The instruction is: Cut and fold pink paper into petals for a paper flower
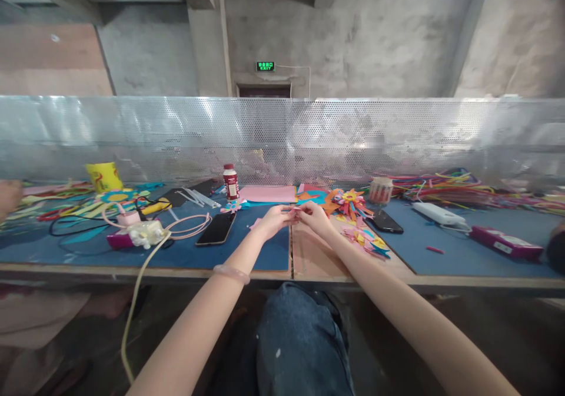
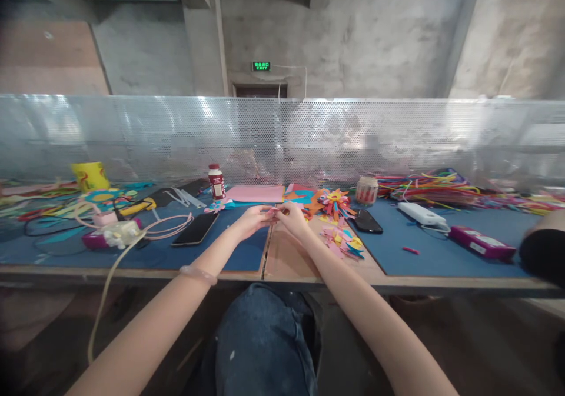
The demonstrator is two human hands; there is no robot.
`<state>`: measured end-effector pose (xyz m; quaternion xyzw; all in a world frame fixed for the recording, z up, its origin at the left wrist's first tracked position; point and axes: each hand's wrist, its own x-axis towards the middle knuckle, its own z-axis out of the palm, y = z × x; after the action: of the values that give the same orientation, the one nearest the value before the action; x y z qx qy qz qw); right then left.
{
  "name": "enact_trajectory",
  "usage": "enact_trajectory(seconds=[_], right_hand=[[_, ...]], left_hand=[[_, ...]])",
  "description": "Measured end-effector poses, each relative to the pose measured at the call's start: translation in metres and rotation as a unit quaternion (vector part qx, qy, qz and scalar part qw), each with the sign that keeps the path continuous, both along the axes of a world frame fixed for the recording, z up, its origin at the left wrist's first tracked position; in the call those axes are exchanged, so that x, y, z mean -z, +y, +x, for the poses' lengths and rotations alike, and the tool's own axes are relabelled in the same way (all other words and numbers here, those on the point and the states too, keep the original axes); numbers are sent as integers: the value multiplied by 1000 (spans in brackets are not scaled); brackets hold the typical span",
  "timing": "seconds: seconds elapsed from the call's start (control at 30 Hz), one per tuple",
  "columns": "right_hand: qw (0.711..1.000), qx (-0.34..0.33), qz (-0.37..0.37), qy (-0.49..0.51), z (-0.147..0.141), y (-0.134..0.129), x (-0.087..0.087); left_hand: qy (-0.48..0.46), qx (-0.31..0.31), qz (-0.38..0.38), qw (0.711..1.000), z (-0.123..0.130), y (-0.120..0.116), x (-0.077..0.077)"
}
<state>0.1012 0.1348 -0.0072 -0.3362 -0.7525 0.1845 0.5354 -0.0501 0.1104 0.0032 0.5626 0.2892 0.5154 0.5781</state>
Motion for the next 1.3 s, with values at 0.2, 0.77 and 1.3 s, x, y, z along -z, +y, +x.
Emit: enact_trajectory(seconds=[0.2, 0.77, 1.3], right_hand=[[1000, -2, -16, 10, 0, -2, -3], [995, -48, -78, 37, -2, -9, -7], [997, -21, -55, 47, -4, -11, -6]], left_hand=[[79, -5, -12, 997, -2, -1, 1], [107, -8, 3, 994, 2, -6, -3], [88, -14, 9, 996, -1, -5, -4]])
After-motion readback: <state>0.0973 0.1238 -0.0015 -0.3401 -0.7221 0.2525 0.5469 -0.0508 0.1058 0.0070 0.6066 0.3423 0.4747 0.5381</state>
